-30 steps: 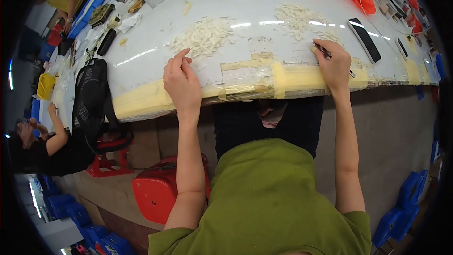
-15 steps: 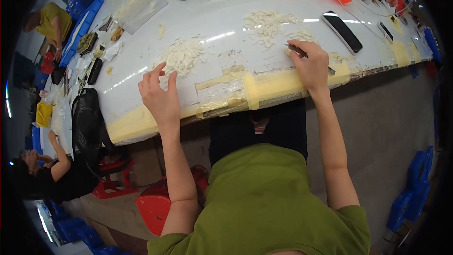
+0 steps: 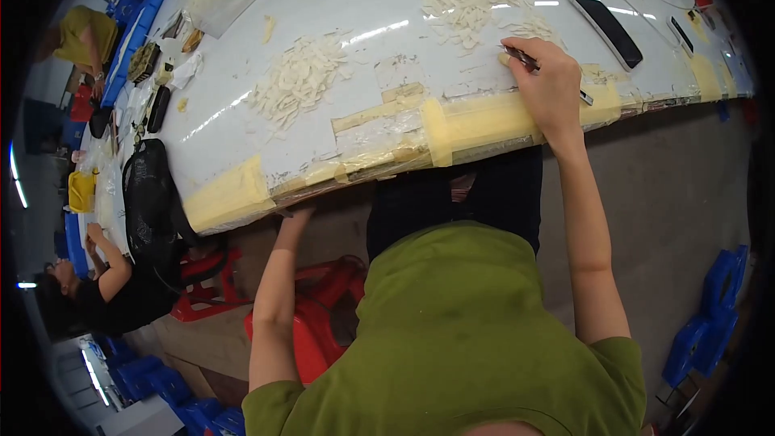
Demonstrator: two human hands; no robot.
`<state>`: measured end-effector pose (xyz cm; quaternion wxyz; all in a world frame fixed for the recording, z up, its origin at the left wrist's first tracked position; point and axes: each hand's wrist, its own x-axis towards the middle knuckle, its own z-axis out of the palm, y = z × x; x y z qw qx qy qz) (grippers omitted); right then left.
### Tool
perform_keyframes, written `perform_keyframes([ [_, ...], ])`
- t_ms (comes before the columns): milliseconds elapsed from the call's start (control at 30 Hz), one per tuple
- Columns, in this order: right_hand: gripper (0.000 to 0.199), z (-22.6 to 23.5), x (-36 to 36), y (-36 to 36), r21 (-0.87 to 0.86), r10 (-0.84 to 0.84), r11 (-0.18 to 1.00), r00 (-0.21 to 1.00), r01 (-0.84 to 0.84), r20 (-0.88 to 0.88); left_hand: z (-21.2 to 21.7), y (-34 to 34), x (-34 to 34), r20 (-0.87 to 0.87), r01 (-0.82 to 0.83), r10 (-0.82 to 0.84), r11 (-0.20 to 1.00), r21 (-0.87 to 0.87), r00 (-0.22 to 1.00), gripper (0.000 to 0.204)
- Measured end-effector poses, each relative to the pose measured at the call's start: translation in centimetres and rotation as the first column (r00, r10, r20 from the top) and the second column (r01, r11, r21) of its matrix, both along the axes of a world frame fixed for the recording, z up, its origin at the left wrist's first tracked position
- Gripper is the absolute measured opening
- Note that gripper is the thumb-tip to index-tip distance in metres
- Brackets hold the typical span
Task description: Assembling and sorting small white plastic components at an industrial workbench.
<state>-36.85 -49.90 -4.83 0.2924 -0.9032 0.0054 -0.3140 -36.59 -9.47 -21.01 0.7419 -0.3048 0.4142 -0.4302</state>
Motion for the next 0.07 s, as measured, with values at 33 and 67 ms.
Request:
perform_keyframes([
  [33, 0.021, 0.03, 0.29, -0.39, 0.009, -0.018, 1.000, 1.000, 0.018, 0.010, 1.75, 0.84, 0.08, 0.031, -0.022, 0.019, 0.992, 0.122, 0.999, 0.061],
  [67, 0.021, 0.12, 0.23, -0.14, 0.017, -0.009, 1.000, 1.000, 0.009, 0.014, 1.58, 1.12, -0.46, 0.025, -0.030, 0.027, 0.992, 0.123, 0.999, 0.061],
])
